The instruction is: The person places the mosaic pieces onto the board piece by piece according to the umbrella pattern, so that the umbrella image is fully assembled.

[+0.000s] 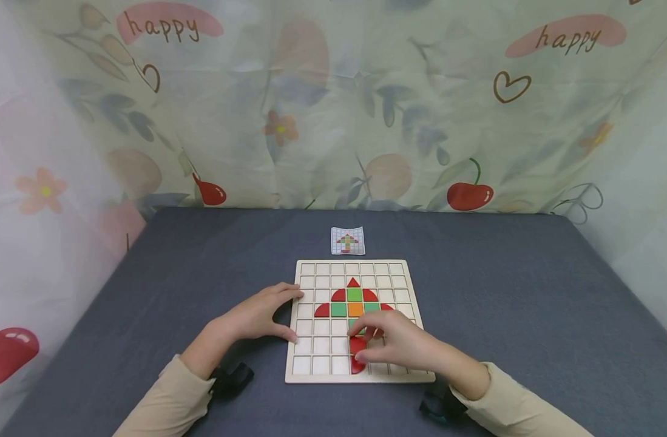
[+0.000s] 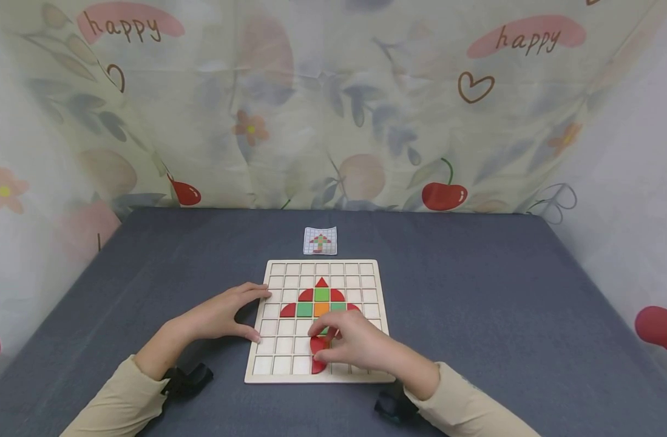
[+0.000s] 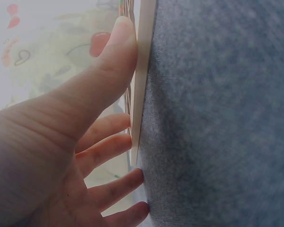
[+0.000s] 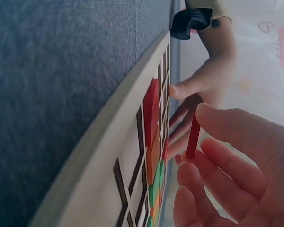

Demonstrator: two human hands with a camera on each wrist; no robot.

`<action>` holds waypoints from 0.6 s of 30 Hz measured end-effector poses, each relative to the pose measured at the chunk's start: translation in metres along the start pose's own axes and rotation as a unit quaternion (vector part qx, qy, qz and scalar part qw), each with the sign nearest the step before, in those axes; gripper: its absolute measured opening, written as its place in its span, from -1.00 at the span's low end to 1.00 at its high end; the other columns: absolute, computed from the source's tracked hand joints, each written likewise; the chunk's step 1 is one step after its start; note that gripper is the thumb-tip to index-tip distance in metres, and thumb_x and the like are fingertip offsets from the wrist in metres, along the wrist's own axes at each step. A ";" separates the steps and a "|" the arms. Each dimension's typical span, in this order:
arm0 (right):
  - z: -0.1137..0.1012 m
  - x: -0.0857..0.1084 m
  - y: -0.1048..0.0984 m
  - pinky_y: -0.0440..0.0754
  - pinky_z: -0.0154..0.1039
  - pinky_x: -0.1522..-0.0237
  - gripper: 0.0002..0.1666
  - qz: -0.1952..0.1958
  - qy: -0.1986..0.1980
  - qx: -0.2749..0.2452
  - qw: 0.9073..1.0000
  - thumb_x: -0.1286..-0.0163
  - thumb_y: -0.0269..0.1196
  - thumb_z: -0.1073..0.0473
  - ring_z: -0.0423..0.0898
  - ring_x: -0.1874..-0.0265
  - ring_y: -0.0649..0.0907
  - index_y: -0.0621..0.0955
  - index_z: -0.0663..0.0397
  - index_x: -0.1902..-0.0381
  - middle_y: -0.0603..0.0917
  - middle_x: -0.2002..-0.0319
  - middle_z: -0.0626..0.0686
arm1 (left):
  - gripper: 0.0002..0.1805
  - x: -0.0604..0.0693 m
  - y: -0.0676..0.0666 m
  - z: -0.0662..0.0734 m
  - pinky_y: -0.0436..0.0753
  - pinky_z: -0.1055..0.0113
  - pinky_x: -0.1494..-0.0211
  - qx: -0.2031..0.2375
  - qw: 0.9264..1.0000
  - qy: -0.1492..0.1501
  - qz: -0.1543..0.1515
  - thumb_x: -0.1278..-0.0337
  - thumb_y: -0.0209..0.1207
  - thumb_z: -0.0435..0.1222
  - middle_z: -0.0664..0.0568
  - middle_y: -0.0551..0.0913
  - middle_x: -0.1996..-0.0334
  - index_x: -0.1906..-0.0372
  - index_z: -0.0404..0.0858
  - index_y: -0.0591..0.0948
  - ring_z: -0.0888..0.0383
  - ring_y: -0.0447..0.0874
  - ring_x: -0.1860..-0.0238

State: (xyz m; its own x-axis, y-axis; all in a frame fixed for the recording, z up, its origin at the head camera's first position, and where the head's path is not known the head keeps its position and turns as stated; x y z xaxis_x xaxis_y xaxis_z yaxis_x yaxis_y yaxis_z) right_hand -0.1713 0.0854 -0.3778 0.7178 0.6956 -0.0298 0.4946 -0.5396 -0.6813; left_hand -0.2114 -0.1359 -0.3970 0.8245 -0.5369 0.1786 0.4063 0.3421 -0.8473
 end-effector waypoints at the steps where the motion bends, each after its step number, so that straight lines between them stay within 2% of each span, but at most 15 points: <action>1: 0.000 0.000 0.001 0.57 -0.36 0.25 -0.72 -0.004 0.002 -0.001 1.000 -0.09 0.38 0.18 -0.25 0.36 0.59 0.65 0.07 0.19 0.69 0.30 -0.08 | -0.08 0.000 0.000 0.000 0.33 -0.02 -0.32 0.001 1.000 -0.001 0.000 0.23 0.41 0.04 -0.14 0.31 -0.33 -0.30 -0.26 0.35 -0.08 0.29 -0.32; 8: -0.005 -0.003 0.010 0.55 -0.39 0.16 -0.72 -0.033 -0.002 0.007 0.999 -0.11 0.39 0.14 -0.27 0.28 0.56 0.65 0.01 0.17 0.67 0.27 -0.14 | -0.09 0.000 0.000 0.000 0.33 -0.01 -0.32 0.002 1.000 -0.007 -0.001 0.23 0.41 0.04 -0.13 0.31 -0.32 -0.29 -0.25 0.36 -0.07 0.30 -0.31; 18: -0.011 -0.005 0.022 0.52 -0.37 0.02 -0.72 -0.053 -0.064 0.064 0.995 -0.18 0.34 0.15 -0.28 0.21 0.57 0.64 -0.03 0.12 0.68 0.19 -0.13 | -0.08 0.000 0.000 0.000 0.34 -0.02 -0.32 0.002 1.000 -0.010 0.001 0.24 0.41 0.04 -0.13 0.32 -0.32 -0.29 -0.24 0.36 -0.07 0.30 -0.30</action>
State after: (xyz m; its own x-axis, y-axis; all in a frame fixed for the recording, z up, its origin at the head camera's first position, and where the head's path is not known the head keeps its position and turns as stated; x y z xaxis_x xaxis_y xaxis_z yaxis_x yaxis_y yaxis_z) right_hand -0.1592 0.0648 -0.3844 0.5933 0.8040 -0.0401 0.4918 -0.4014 -0.7727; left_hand -0.2110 -0.1358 -0.3969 0.8334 -0.5199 0.1872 0.4056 0.3456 -0.8462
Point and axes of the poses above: each hand's wrist, its own x-axis away from the middle knuckle, its own y-axis out of the palm, z = x × y, the point moved 5 cm from there along -x, towards the middle knuckle
